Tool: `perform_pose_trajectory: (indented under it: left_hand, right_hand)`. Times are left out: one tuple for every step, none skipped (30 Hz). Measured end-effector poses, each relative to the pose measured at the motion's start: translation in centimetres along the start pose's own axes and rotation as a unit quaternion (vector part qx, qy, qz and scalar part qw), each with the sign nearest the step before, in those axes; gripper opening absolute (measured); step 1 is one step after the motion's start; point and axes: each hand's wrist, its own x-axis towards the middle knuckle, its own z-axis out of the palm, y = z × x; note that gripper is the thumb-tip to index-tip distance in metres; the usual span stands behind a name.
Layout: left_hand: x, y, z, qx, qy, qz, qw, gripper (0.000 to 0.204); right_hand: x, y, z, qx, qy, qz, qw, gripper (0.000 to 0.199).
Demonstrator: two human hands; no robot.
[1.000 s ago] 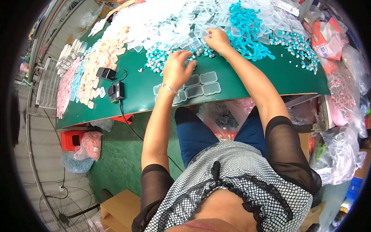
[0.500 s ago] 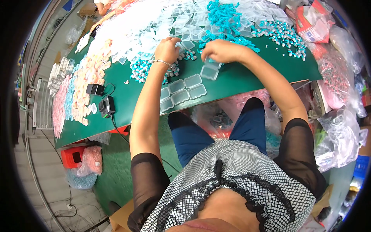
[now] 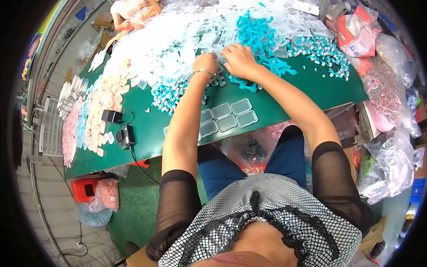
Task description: Sorting small teal components into individual plastic compartments of a storage box.
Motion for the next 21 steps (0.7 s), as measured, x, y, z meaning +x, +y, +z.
perform_pose_trajectory:
  left_hand:
    - [-0.1,-0.3,0.0,-0.001,0.003,0.005,1.0,0.019]
    - [-0.1,-0.3,0.1,-0.016,0.015,-0.018,1.0,0.013]
    - [-0.2,-0.6,0.1,-0.014,0.016,-0.019,1.0,0.013]
    - [-0.7,-0.9,-0.1,-0.023,0.042,-0.001,0.999,0.012]
    - [-1.1,-1.1,-0.3,-0.032,0.067,0.018,0.997,0.011]
    - [-1.4,-1.4,-0.4,-0.024,0.107,0.055,0.992,0.007]
    - [-1.8,-1.5,-0.7,-0.022,0.106,0.051,0.993,0.007]
    - [-2.3,-1.7,-1.0,-0.03,0.165,0.092,0.982,0.006]
    - [-2.7,-1.9,-1.3,-0.039,0.222,0.131,0.965,0.007]
    - [-3.2,-1.5,-1.8,-0.04,0.22,0.134,0.966,0.007]
    - [-3.7,-0.7,-2.6,-0.057,0.221,0.145,0.963,0.006]
    - [-4.3,0.2,-3.3,-0.075,0.222,0.156,0.959,0.005]
    - [-5.3,0.6,-4.1,-0.076,0.218,0.156,0.96,0.005]
    - [-6.3,1.1,-4.8,-0.091,0.204,0.148,0.963,0.005]
    - [-7.2,1.8,-5.2,-0.108,0.189,0.14,0.966,0.005]
    - [-8.1,2.5,-5.6,-0.131,0.18,0.143,0.964,0.008]
    - [-9.0,3.4,-5.7,-0.134,0.175,0.145,0.965,0.008]
    - [-10.1,4.4,-5.8,-0.134,0.168,0.158,0.964,0.007]
    - [-11.1,5.6,-6.0,-0.134,0.161,0.171,0.963,0.007]
    - [-12.1,6.8,-6.2,-0.143,0.149,0.184,0.961,0.008]
    - [-13.1,8.2,-6.3,-0.147,0.123,0.183,0.964,0.009]
  right_hand:
    - [0.5,-0.1,0.8,-0.047,0.053,0.037,0.997,0.027]
    - [0.7,-0.1,1.3,-0.067,0.01,0.058,0.996,0.028]
    - [0.7,0.2,1.6,-0.065,0.012,0.057,0.996,0.028]
    - [0.9,0.1,1.6,-0.071,-0.043,0.074,0.994,0.026]
    - [0.9,0.0,1.7,-0.078,-0.099,0.092,0.988,0.024]
    - [0.9,0.1,1.5,-0.075,-0.099,0.09,0.988,0.024]
    - [0.7,0.0,1.0,-0.058,-0.061,0.086,0.993,0.022]
    - [0.3,-0.1,0.6,-0.042,-0.024,0.082,0.995,0.02]
    - [0.1,0.0,0.6,-0.038,-0.026,0.082,0.996,0.02]
    - [-0.2,0.7,0.3,0.133,0.019,0.121,0.983,0.019]
    - [-0.6,1.9,0.1,0.298,0.066,0.158,0.939,0.018]
    - [-1.2,3.1,0.0,0.387,0.099,0.157,0.903,0.017]
    - [-1.5,2.9,-0.6,0.491,0.112,0.218,0.836,0.016]
    - [-1.9,2.9,-1.3,0.561,0.121,0.255,0.778,0.015]
    - [-2.3,3.0,-2.1,0.625,0.13,0.29,0.713,0.013]
    - [-2.7,2.8,-2.8,0.624,0.131,0.292,0.713,0.013]
    - [-3.5,2.7,-3.5,0.634,0.131,0.295,0.703,0.012]
    - [-4.4,2.6,-4.1,0.643,0.132,0.298,0.693,0.011]
    - [-5.3,2.3,-5.3,0.641,0.134,0.304,0.692,0.011]
    - [-6.4,2.0,-6.6,0.574,0.103,0.277,0.764,0.01]
    - [-7.6,1.7,-7.5,0.502,0.068,0.247,0.826,0.011]
